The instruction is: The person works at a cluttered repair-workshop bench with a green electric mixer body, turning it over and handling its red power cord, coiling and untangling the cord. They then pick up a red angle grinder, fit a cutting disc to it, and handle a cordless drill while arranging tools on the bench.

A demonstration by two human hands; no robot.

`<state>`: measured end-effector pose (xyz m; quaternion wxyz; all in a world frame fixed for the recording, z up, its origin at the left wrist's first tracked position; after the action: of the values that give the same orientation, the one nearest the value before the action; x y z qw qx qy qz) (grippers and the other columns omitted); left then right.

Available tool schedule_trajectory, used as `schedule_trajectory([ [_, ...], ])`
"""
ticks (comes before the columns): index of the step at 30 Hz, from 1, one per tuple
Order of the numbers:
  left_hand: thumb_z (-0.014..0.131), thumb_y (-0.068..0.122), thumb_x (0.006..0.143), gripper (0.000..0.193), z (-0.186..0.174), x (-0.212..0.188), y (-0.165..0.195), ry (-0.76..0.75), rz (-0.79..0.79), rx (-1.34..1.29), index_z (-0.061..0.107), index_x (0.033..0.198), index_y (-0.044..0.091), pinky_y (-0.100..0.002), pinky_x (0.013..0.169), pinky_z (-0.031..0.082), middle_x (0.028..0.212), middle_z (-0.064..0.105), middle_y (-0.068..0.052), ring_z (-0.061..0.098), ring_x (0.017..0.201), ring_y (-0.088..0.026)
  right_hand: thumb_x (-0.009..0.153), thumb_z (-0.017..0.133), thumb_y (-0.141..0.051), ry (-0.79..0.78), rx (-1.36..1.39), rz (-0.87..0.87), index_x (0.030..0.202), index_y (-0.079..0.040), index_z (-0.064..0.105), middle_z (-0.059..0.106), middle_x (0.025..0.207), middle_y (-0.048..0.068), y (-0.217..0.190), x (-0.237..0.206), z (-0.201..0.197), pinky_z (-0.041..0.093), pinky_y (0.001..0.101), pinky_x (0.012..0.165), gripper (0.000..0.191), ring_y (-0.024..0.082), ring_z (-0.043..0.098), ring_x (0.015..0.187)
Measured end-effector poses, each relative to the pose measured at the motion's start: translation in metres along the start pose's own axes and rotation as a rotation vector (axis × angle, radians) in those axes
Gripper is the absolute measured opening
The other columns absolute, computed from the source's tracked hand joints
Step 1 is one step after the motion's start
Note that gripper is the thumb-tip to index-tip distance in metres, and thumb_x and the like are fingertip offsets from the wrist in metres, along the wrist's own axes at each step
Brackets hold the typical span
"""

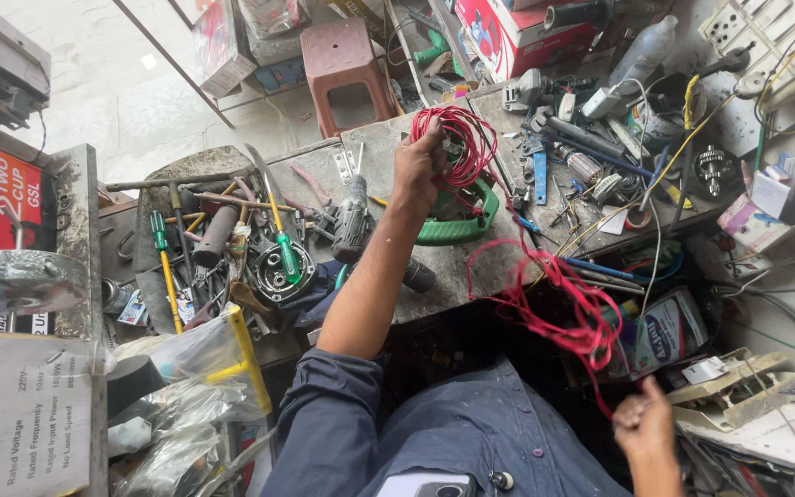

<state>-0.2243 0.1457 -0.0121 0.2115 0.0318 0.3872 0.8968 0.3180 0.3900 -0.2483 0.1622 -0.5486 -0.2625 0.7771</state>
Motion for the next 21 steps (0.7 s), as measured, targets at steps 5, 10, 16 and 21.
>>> schedule_trajectory([
  [5,0.068,0.018,0.094,0.016,0.002,0.004,-0.007,0.054,-0.075,0.163,0.064,0.082,0.008,-0.032,0.042,0.034,0.055,0.044,0.005,0.037,0.043,-0.01,0.099,0.064,-0.049,0.028,-0.282,0.082,0.071,-0.015,0.045,0.054,0.065,0.005,0.05,0.005,-0.012,0.048,0.0346,0.053,0.048,0.02,0.054,0.056],
  [10,0.072,0.026,0.098,0.025,0.045,-0.012,-0.006,-0.25,-0.116,0.354,0.066,0.084,0.006,-0.028,0.044,0.029,0.058,0.045,0.007,0.037,0.046,-0.007,0.099,0.067,-0.014,0.122,-1.03,-1.222,0.117,0.003,0.063,0.06,0.121,0.021,-0.044,-0.077,0.093,0.052,0.0423,0.09,0.025,0.031,0.063,0.105],
  [16,0.075,0.028,0.096,0.023,0.087,-0.064,-0.021,-0.646,-0.258,0.582,0.065,0.086,0.01,-0.026,0.046,0.028,0.062,0.048,0.009,0.039,0.051,-0.003,0.096,0.068,-0.019,-0.257,-1.026,-1.445,0.129,0.0,0.062,0.06,0.131,0.019,-0.069,-0.133,0.242,0.048,0.0449,0.106,0.039,0.036,0.06,0.122],
  [21,0.075,0.028,0.098,0.025,0.083,-0.069,-0.009,-0.646,-0.239,0.487,0.063,0.084,0.011,-0.026,0.048,0.029,0.065,0.048,0.009,0.04,0.052,-0.003,0.093,0.07,-0.027,-0.602,-1.432,-1.398,0.122,-0.001,0.065,0.069,0.116,0.018,-0.013,-0.115,0.328,0.051,0.0451,0.095,0.039,0.037,0.065,0.11],
])
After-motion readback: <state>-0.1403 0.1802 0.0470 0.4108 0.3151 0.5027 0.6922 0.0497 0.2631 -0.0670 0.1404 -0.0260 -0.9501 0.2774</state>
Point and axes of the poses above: each hand's wrist, its own x-axis towards the middle knuckle, its own z-axis out of the palm, y = z × x, the point moved 9 cm from there along x, towards the middle knuckle
